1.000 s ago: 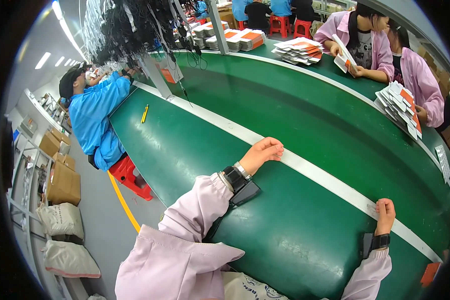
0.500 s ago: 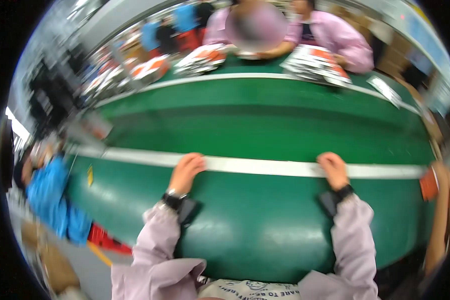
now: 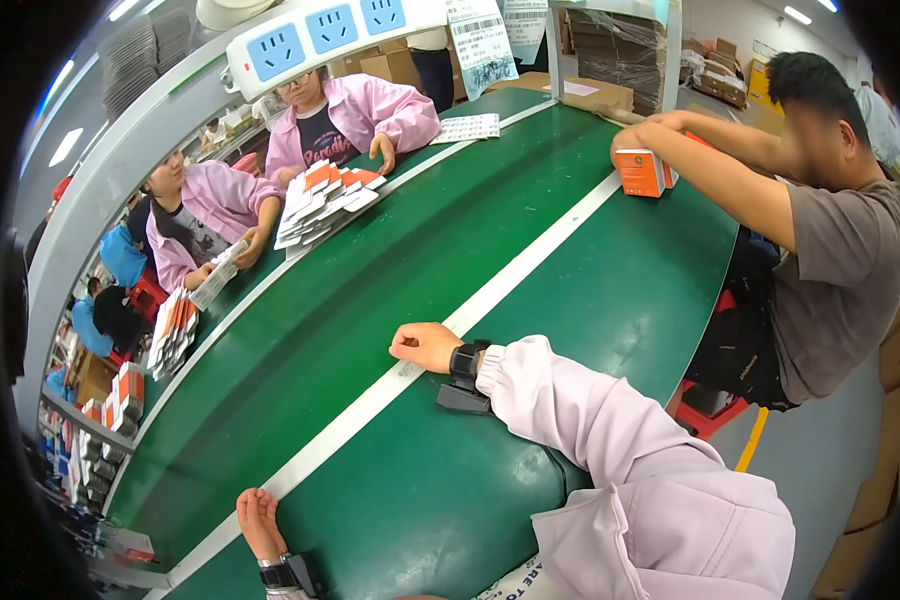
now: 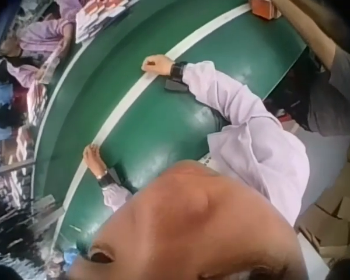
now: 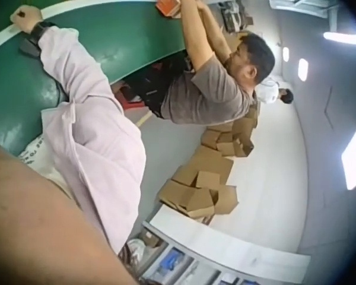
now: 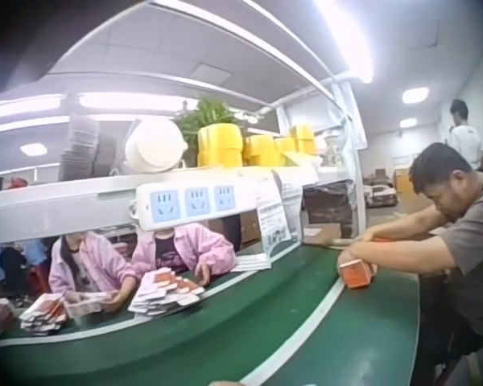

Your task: The person picks up a box, inserts a packaged item into it, and folds the flaps to close it before placing it on the conveyor belt and repeating the process.

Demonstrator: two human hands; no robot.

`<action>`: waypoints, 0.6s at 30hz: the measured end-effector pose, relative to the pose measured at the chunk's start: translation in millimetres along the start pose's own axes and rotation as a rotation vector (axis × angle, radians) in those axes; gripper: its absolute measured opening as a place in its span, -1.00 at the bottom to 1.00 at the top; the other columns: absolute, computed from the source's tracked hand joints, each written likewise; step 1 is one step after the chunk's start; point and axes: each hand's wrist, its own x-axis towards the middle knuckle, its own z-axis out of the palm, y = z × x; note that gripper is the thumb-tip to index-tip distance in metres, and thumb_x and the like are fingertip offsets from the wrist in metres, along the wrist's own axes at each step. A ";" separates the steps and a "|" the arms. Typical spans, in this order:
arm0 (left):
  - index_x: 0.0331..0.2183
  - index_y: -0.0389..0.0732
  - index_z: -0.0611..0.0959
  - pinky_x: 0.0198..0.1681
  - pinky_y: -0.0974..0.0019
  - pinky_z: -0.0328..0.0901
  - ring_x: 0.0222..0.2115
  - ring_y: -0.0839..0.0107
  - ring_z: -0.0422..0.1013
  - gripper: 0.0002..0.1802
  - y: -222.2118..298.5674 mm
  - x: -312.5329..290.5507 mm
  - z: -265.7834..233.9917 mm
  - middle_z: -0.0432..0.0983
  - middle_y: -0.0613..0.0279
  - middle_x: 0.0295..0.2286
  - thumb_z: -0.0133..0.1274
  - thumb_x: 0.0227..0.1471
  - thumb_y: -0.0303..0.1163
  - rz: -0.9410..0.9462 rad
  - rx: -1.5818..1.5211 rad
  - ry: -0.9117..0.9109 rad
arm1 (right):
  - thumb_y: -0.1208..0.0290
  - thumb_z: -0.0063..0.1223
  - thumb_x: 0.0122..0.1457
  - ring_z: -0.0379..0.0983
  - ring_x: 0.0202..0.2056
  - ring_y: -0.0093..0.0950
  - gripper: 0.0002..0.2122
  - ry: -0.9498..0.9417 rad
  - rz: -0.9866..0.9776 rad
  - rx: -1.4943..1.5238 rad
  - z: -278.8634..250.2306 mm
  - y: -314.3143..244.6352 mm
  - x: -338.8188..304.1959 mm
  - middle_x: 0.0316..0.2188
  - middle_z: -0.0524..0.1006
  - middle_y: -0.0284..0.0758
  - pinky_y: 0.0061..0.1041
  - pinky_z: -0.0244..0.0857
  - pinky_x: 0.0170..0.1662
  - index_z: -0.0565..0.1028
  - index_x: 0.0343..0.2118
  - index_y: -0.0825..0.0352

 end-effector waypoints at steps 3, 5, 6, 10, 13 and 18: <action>-0.35 -0.23 0.38 -0.33 0.48 0.25 -0.44 0.53 0.29 -0.85 2.2 0.6 -1.0 0.34 0.29 -0.45 -0.16 0.02 -0.36 0.006 0.004 -0.004 | 0.37 -0.02 0.01 0.28 -0.49 -0.70 -0.87 0.006 -0.001 -0.017 2.2 -3.6 1.1 -0.56 0.40 -0.47 -0.68 0.19 -0.39 0.41 -0.49 0.33; -0.35 -0.22 0.38 -0.34 0.49 0.25 -0.44 0.54 0.30 -0.85 2.9 0.8 -2.0 0.35 0.29 -0.45 -0.15 0.01 -0.36 0.007 0.007 -0.003 | 0.37 -0.02 0.01 0.28 -0.49 -0.70 -0.87 0.005 0.000 -0.025 3.0 -4.1 2.3 -0.57 0.40 -0.47 -0.67 0.19 -0.39 0.41 -0.49 0.33; -0.35 -0.23 0.39 -0.33 0.49 0.25 -0.44 0.53 0.30 -0.85 3.0 1.2 -1.8 0.35 0.29 -0.45 -0.15 0.01 -0.37 0.002 0.006 0.001 | 0.37 -0.02 0.01 0.28 -0.49 -0.70 -0.87 0.005 -0.005 -0.036 2.6 -3.6 2.2 -0.57 0.40 -0.47 -0.67 0.19 -0.39 0.41 -0.49 0.33; -0.34 -0.23 0.39 -0.33 0.48 0.25 -0.43 0.53 0.30 -0.85 2.7 1.4 -1.4 0.35 0.29 -0.45 -0.15 0.01 -0.37 -0.003 0.008 0.018 | 0.36 -0.02 -0.01 0.29 -0.49 -0.68 -0.86 0.003 -0.025 -0.063 2.0 -5.1 2.0 -0.58 0.41 -0.45 -0.65 0.20 -0.39 0.41 -0.49 0.33; -0.34 -0.23 0.39 -0.32 0.48 0.25 -0.43 0.53 0.30 -0.84 2.5 1.2 -0.7 0.35 0.29 -0.45 -0.16 0.01 -0.37 -0.001 0.017 0.021 | 0.34 -0.02 -0.03 0.30 -0.51 -0.64 -0.85 0.015 -0.037 -0.080 1.8 -5.5 1.8 -0.59 0.41 -0.43 -0.62 0.20 -0.41 0.41 -0.50 0.32; -0.34 -0.23 0.39 -0.31 0.47 0.25 -0.42 0.52 0.30 -0.84 0.1 0.1 -2.6 0.35 0.29 -0.45 -0.16 0.02 -0.37 -0.004 0.017 0.007 | 0.37 -0.01 -0.02 0.29 -0.51 -0.68 -0.87 -0.002 -0.033 0.005 3.4 1.0 3.1 -0.59 0.41 -0.45 -0.66 0.19 -0.42 0.41 -0.51 0.33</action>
